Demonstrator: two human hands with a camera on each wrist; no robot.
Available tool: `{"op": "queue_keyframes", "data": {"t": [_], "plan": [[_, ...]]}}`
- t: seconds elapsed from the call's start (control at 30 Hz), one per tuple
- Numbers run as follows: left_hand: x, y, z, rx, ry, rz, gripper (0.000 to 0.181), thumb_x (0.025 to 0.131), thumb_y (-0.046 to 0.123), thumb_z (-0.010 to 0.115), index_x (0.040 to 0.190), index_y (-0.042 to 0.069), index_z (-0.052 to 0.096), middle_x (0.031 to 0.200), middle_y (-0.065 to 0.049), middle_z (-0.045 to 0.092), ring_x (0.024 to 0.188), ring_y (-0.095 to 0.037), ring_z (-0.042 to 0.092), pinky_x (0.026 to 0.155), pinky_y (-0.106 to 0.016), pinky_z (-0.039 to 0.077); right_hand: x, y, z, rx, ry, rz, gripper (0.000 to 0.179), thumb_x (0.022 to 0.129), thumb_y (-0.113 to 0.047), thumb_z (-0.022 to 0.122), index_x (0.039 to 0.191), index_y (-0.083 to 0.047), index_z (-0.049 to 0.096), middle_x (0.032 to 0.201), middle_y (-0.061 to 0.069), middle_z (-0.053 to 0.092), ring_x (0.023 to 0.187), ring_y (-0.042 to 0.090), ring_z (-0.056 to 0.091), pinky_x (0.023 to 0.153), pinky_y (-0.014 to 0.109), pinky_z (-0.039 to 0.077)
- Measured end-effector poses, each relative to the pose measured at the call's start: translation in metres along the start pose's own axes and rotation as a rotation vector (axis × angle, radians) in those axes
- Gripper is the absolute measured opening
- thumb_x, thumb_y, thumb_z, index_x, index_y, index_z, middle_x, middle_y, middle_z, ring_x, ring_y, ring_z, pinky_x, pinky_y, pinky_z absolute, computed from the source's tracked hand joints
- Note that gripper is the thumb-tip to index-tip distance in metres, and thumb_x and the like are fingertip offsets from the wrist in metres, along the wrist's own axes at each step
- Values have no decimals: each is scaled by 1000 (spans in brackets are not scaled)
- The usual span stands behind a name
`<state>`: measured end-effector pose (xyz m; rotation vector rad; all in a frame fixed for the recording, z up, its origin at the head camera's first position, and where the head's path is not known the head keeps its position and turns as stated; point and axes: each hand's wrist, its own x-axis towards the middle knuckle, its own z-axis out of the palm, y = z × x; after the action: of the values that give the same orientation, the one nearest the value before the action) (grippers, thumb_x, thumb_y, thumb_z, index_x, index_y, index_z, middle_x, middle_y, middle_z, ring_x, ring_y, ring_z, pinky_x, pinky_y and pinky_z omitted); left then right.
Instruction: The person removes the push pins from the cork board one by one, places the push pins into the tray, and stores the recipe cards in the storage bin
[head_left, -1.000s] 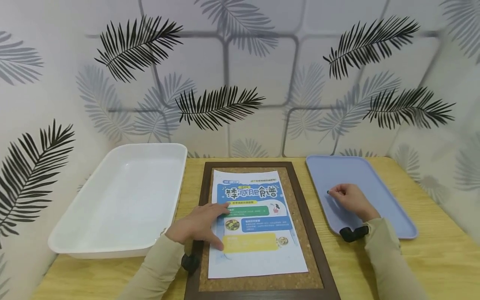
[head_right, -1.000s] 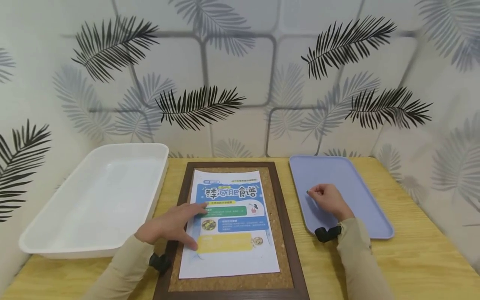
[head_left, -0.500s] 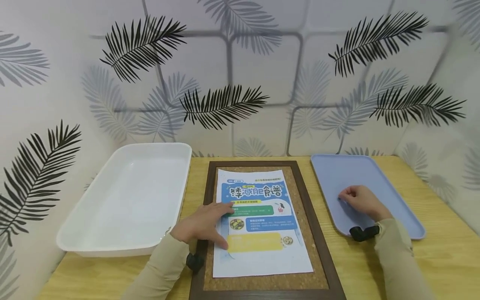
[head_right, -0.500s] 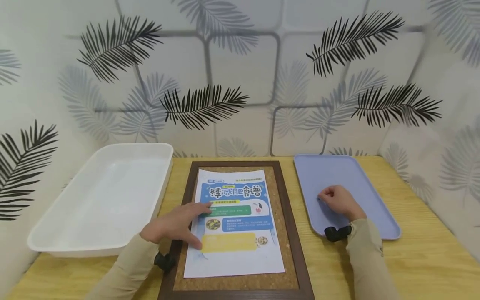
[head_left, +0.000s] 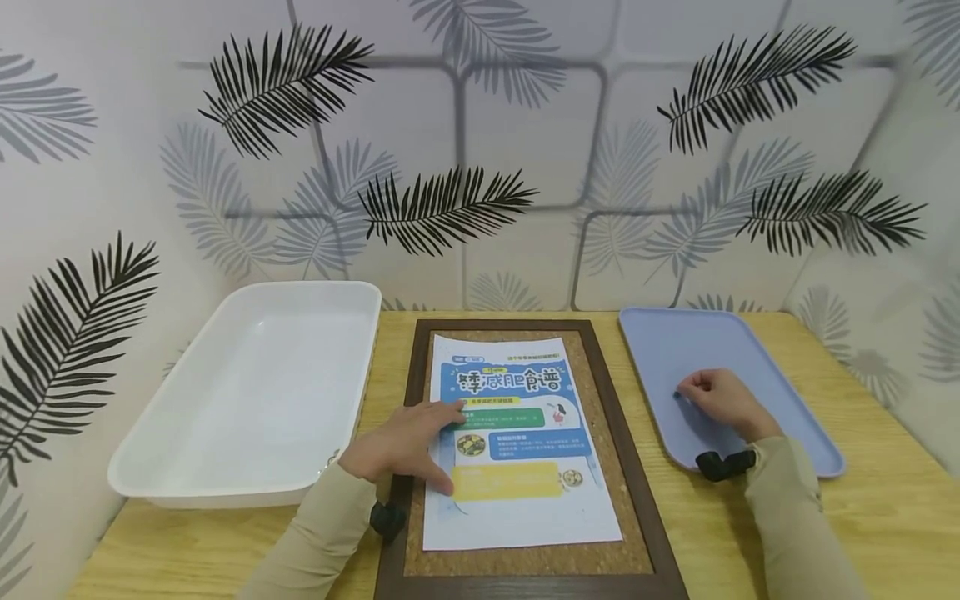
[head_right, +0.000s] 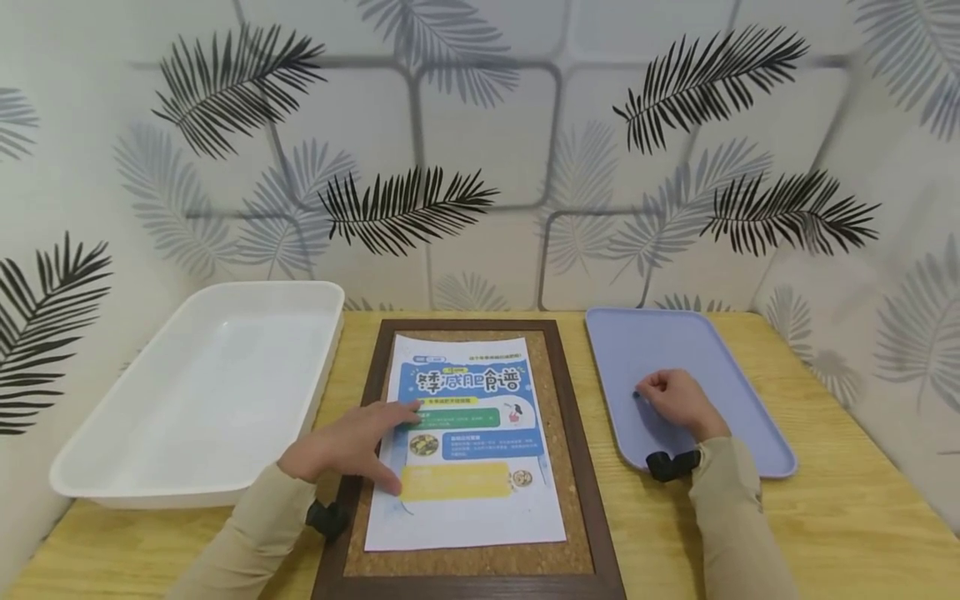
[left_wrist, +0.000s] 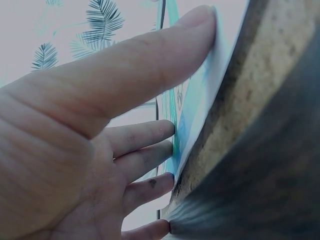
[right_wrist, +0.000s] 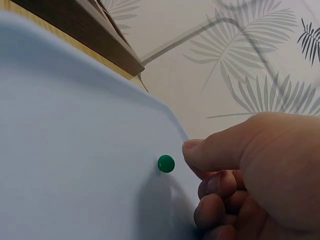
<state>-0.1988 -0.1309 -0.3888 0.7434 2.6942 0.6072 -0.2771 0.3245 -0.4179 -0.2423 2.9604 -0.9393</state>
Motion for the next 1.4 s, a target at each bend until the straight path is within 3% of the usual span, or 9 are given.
{"op": "queue_keyframes", "data": {"t": [0.2, 0.73, 1.07, 1.4], "plan": [[-1, 0, 1, -3, 1, 2, 85, 66, 32, 88, 135, 1, 51, 153, -12, 37, 140, -36, 34, 111, -57, 26, -1, 2, 1, 13, 14, 33, 27, 97, -16, 52, 96, 9, 63, 83, 12, 63, 70, 13, 47, 60, 25, 38], [1, 0, 2, 2, -2, 2, 85, 66, 34, 88, 135, 2, 51, 153, -13, 37, 140, -36, 33, 111, -58, 26, -3, -6, -2, 42, 4, 53, 30, 99, -19, 49, 100, 9, 61, 86, 13, 61, 72, 14, 47, 62, 27, 38], [0, 1, 0, 13, 9, -5, 86, 65, 33, 89, 135, 3, 51, 153, -11, 37, 141, -36, 33, 111, -58, 26, 0, -52, -2, 41, -49, -82, 36, 102, -24, 46, 113, 8, 59, 88, 16, 61, 68, 16, 46, 62, 32, 38], [1, -3, 1, 2, -5, 2, 86, 67, 34, 88, 137, 3, 50, 153, -11, 37, 140, -36, 33, 110, -59, 25, 5, -82, 29, 30, -55, -209, 24, 98, -15, 54, 97, 5, 66, 70, 4, 56, 60, 13, 46, 54, 28, 39]]}}
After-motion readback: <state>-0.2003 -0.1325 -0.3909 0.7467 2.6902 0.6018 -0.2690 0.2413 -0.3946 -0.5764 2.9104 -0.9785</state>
